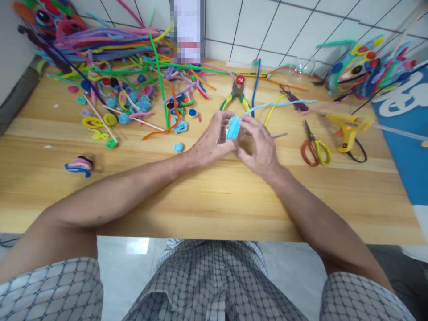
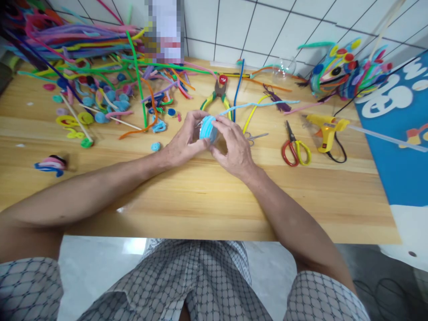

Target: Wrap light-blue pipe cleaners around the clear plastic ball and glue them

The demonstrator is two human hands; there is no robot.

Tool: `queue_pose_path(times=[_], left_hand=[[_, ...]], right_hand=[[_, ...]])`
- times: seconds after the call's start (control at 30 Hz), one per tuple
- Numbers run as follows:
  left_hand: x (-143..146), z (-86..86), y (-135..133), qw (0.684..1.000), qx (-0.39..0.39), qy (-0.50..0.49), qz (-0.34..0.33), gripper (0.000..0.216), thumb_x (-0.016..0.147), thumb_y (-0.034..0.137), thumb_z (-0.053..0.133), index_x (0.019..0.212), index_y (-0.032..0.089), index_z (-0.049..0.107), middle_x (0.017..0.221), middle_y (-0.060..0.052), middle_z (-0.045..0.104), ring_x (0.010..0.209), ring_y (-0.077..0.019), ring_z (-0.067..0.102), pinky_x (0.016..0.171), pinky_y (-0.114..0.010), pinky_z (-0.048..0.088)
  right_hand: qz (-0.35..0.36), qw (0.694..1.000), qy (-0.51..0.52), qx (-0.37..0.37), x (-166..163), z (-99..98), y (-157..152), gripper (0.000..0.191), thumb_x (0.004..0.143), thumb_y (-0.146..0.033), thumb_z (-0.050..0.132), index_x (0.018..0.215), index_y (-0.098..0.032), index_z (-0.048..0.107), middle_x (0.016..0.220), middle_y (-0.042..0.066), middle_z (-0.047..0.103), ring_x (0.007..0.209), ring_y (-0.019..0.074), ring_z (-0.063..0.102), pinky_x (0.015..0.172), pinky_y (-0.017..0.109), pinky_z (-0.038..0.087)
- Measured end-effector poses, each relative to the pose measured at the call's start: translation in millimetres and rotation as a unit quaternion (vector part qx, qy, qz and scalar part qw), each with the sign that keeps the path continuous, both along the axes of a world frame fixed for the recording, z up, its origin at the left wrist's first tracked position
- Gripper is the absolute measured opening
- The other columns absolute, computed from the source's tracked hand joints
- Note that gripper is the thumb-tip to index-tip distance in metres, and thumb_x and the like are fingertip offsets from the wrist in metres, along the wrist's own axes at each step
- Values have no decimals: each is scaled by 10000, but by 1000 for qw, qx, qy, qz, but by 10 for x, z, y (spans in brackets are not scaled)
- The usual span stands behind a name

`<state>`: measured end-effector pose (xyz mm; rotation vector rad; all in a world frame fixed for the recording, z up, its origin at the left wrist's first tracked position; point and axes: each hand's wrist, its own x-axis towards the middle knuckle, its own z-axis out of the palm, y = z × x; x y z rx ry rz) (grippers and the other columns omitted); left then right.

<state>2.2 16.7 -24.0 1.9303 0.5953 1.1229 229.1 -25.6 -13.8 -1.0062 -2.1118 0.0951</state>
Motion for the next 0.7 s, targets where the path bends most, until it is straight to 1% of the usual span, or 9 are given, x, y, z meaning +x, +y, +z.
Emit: queue_pose_path(times=[0.1, 0.2, 0.33, 0.43, 0.53, 0.7], left_hand=[[-1, -39, 16, 1000, 15, 4, 1, 662, 1017, 648, 733, 1471, 289, 411, 1438, -127, 613, 1335, -294, 680, 1190, -517, 609], [-7, -61, 19, 1000, 18, 4, 2, 639, 1043, 643, 707, 1490, 287, 419, 1467, -132, 611, 1352, -301, 679, 1201, -517, 612], [-31, -45, 16, 1000, 25, 9, -2, 618, 1076, 651, 663, 1514, 286, 425, 1499, -138, 600, 1387, -326, 671, 1212, -551, 610], [-44, -42, 23, 999, 27, 13, -10, 624, 1081, 648, 659, 1524, 281, 417, 1511, -139, 584, 1397, -335, 661, 1221, -573, 595], [-39, -57, 30, 1000, 24, 12, -12, 639, 1080, 663, 656, 1526, 275, 413, 1511, -139, 575, 1406, -325, 641, 1242, -556, 571], [-26, -44, 13, 1000, 14, 11, -1, 648, 1071, 674, 658, 1516, 262, 428, 1512, -145, 575, 1395, -330, 639, 1248, -563, 548]], right_hand=[[-2, 1000, 5, -2, 5, -4, 2, 660, 1043, -432, 734, 1660, -339, 521, 1685, 139, 659, 1596, 392, 618, 1284, 691, 573], [2, 1000, 11, -5, 10, -12, 3, 671, 1038, -417, 738, 1667, -339, 518, 1699, 134, 647, 1606, 389, 607, 1293, 686, 568], [3, 1000, 8, -6, 11, -15, 2, 687, 1033, -407, 746, 1675, -337, 511, 1709, 130, 639, 1610, 392, 599, 1292, 687, 569], [5, 1000, 8, 10, 1, -7, 1, 671, 1039, -377, 729, 1673, -328, 514, 1691, 135, 651, 1594, 384, 616, 1278, 674, 584], [7, 1000, 9, 23, -6, 1, 2, 667, 1039, -358, 724, 1672, -330, 515, 1677, 136, 662, 1578, 376, 632, 1266, 656, 599], [2, 1000, 4, -8, 4, -2, 4, 686, 1031, -385, 740, 1675, -349, 505, 1709, 123, 637, 1608, 398, 604, 1292, 694, 566]])
